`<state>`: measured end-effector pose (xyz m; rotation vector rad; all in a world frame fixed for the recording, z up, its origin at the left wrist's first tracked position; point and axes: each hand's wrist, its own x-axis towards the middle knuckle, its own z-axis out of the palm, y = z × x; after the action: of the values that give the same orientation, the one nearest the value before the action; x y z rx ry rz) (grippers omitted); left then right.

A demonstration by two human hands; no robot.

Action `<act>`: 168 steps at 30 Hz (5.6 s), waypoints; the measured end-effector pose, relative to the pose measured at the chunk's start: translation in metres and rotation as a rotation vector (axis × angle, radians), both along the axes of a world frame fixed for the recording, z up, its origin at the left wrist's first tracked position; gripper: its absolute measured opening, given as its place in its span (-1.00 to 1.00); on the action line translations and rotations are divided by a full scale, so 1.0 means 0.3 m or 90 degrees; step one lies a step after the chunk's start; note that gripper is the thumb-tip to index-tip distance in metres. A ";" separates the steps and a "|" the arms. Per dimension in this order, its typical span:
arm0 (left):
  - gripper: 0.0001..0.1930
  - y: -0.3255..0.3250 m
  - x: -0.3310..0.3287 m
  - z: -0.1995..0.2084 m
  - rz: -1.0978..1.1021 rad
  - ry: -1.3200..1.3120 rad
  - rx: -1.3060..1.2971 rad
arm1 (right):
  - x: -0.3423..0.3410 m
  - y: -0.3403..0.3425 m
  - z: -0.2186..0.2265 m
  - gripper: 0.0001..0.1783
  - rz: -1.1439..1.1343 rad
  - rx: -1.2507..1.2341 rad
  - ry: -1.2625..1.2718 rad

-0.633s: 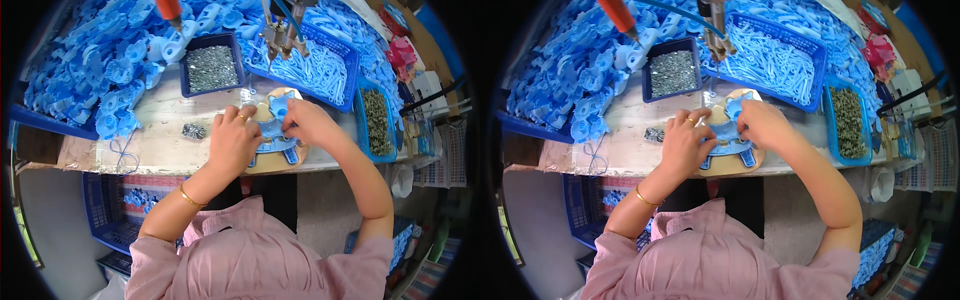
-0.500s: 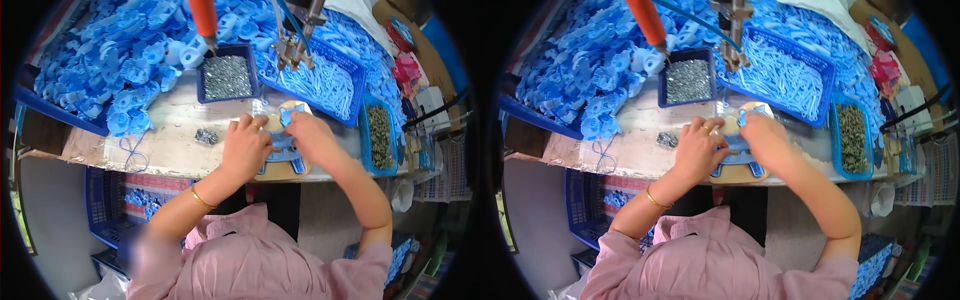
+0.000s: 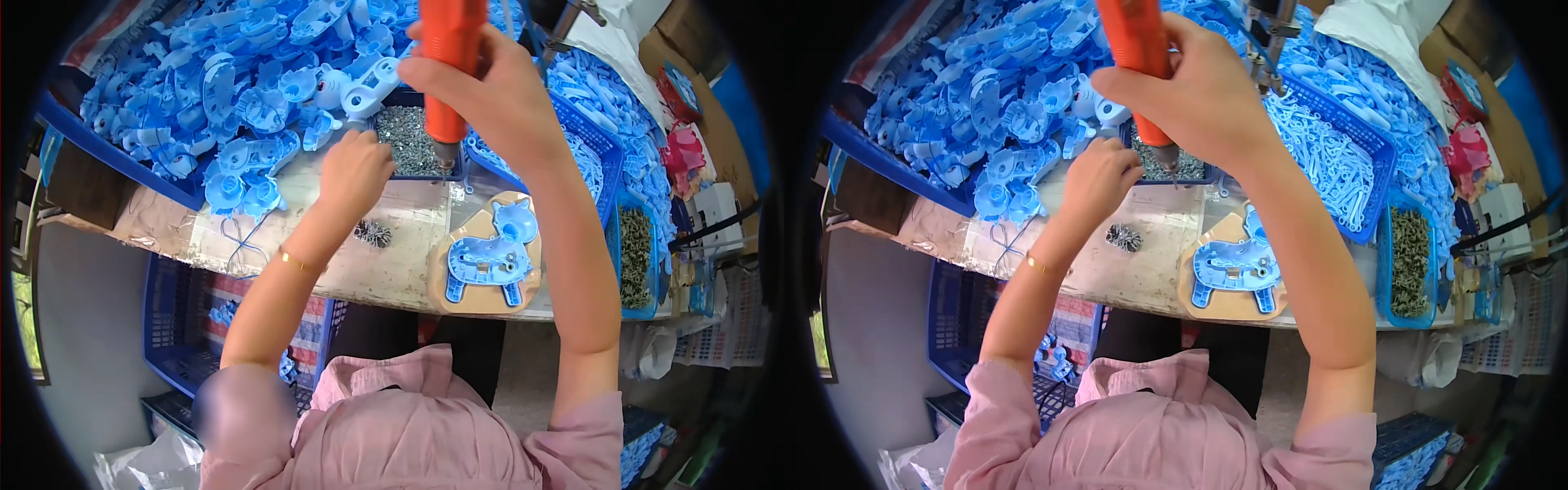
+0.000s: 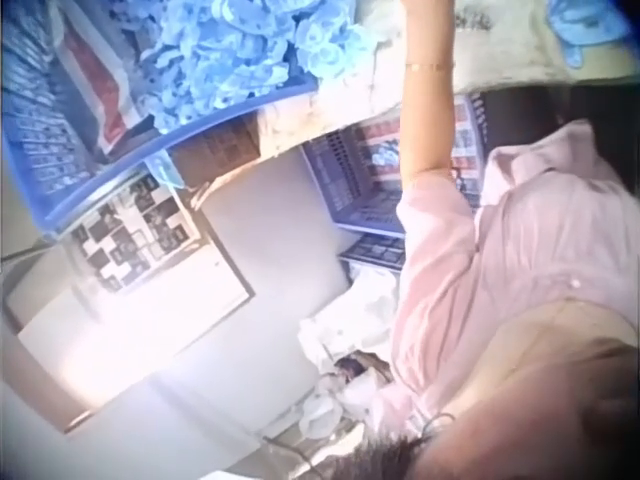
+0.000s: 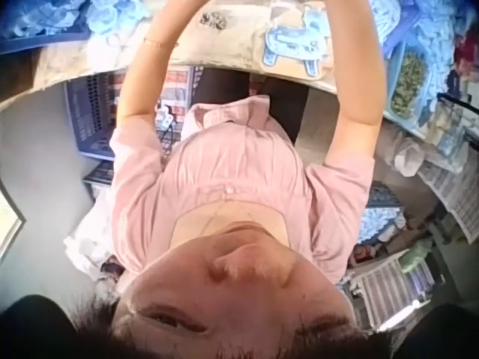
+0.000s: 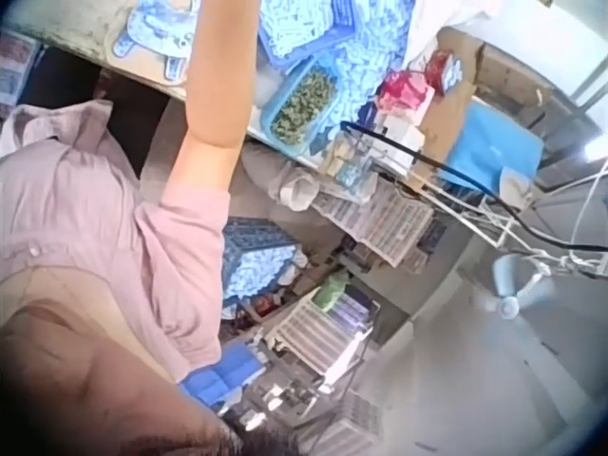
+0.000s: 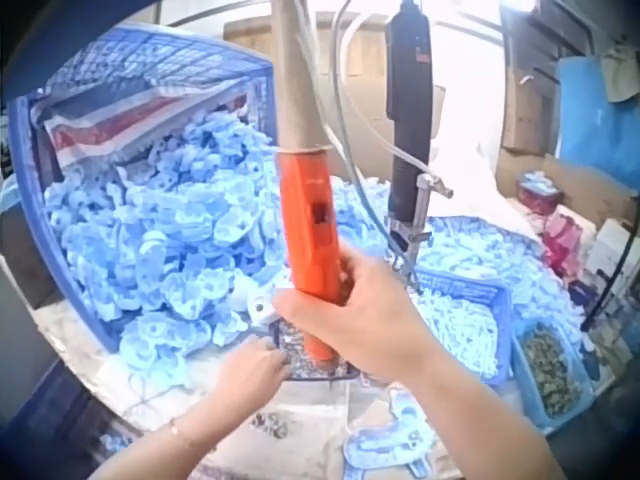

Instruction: Assembling small blue plastic toy animals by attaching components with a glue gun and soldering-style heating tool.

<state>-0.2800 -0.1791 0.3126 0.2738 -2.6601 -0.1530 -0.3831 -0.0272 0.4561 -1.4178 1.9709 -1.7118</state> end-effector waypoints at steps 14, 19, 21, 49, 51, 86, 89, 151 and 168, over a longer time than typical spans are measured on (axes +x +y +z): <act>-0.70 -0.041 -0.160 -0.039 -0.065 -0.134 -0.006 | -0.091 0.115 -0.086 -0.53 0.056 -0.031 -0.002; -0.73 -0.052 -0.178 -0.013 -0.102 -0.229 -0.032 | -0.108 0.136 -0.081 -0.57 0.076 0.013 -0.054; -0.78 -0.046 -0.183 -0.025 -0.056 -0.205 -0.020 | -0.110 0.146 -0.083 -0.57 0.078 0.016 -0.068; -0.76 0.314 0.059 -0.069 -0.354 0.268 0.179 | 0.113 0.195 -0.141 -0.69 0.051 -0.172 -0.275; -0.77 0.320 0.063 -0.069 -0.350 0.257 0.213 | 0.111 0.196 -0.149 -0.72 0.065 -0.203 -0.316; -0.23 0.346 0.115 -0.055 -0.285 0.060 0.249 | 0.102 0.243 -0.259 -0.62 0.064 -0.075 -0.323; -0.24 0.366 0.115 -0.078 -0.245 0.021 0.249 | 0.099 0.236 -0.292 -0.63 0.053 -0.083 -0.315; -0.80 0.525 0.094 -0.075 -0.400 0.010 0.114 | 0.034 0.375 0.049 -0.37 -0.133 -0.251 -0.209; -0.85 0.535 0.112 0.029 -0.389 0.045 0.124 | -0.195 0.439 0.310 -0.54 -0.154 -0.120 0.083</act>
<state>-0.2463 -0.0187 0.3213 -0.4840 -2.5747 -0.6002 -0.4415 0.1045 0.5490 -1.4329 2.1762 -2.0029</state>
